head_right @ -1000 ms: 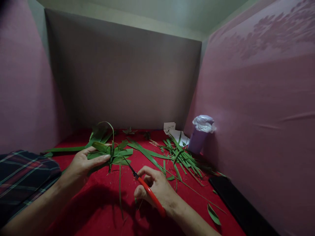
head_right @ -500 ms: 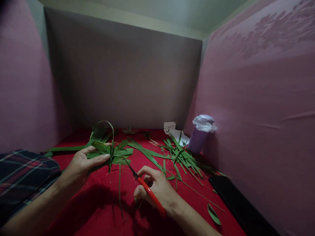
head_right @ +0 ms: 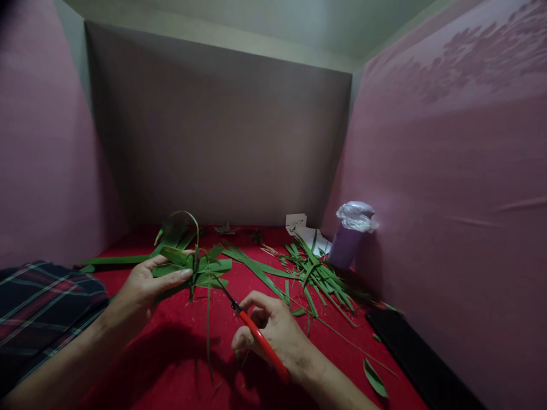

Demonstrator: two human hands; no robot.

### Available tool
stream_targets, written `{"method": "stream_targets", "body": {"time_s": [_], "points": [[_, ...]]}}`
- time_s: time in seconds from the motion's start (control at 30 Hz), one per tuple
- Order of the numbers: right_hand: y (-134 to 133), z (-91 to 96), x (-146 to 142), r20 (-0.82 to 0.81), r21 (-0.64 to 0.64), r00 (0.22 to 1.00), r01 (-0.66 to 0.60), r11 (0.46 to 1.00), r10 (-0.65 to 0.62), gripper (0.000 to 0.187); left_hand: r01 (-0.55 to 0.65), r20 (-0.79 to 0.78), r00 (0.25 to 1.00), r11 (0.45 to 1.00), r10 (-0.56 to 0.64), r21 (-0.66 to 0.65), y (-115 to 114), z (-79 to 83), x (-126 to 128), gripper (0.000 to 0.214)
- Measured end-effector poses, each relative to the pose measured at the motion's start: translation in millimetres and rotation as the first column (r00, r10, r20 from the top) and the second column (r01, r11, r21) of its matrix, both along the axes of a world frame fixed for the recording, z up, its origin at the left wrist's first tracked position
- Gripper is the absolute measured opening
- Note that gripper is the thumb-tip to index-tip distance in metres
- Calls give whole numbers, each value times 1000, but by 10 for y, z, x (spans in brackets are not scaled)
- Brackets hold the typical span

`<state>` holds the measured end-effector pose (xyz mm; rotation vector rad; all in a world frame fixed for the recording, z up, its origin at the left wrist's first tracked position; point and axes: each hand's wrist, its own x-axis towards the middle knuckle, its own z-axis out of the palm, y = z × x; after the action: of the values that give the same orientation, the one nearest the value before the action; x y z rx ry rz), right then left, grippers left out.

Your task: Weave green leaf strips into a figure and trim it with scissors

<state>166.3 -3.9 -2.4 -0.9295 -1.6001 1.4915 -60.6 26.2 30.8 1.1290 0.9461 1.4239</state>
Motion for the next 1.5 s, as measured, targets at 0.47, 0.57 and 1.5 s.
{"method": "stream_targets", "body": {"time_s": [0.47, 0.57, 1.5], "points": [[3, 1, -2, 28, -40, 998, 53, 998, -52, 24, -15, 10, 1000, 1000, 16, -16, -14, 13, 5, 22], [13, -21, 5, 27, 8, 999, 47, 999, -47, 26, -18, 22, 1000, 999, 19, -27, -5, 10, 1, 21], [-11, -1, 44, 32, 50, 999, -37, 998, 36, 45, -99, -58, 993, 994, 101, 37, 24, 32, -65, 30]]}}
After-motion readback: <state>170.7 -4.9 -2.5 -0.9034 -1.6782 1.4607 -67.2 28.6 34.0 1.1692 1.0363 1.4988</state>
